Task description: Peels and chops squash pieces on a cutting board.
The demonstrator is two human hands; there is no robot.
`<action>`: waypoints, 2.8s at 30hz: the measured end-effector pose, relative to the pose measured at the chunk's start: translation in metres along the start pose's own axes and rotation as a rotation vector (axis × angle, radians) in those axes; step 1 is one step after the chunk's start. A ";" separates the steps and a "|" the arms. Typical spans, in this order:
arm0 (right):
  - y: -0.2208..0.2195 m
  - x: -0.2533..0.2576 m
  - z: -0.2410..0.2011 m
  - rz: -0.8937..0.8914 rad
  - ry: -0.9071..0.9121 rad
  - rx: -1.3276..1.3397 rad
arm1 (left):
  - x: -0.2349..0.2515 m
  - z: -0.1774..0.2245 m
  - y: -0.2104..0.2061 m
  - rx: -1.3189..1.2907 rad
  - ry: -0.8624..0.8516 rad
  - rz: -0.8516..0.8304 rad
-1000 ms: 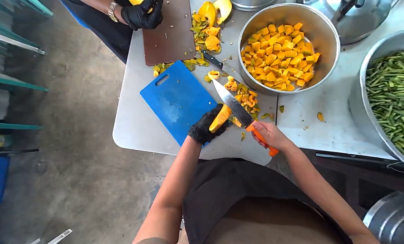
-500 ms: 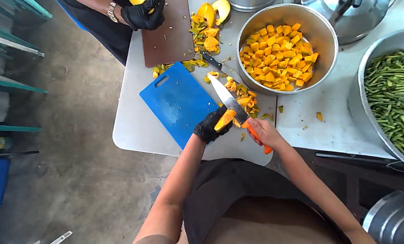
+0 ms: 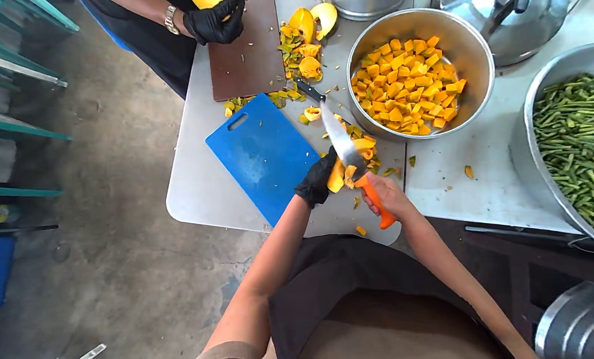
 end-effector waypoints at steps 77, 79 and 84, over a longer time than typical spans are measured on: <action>-0.061 0.045 0.072 -0.236 -0.294 -0.737 | 0.005 -0.087 0.135 0.999 -0.216 0.271; -0.076 0.045 0.069 -0.187 -0.304 -0.818 | 0.003 -0.090 0.136 0.978 -0.261 0.291; -0.086 0.042 0.066 -0.146 -0.342 -0.895 | 0.002 -0.089 0.136 0.989 -0.315 0.289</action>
Point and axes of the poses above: each hand's wrist, its own x-axis towards the middle knuckle, its own y-axis out of the back of the hand, z = x × y, the point moved 2 cm from there along x, towards the middle knuckle, and after that the axes turned 8 degrees about z, right-handed, at the moved point
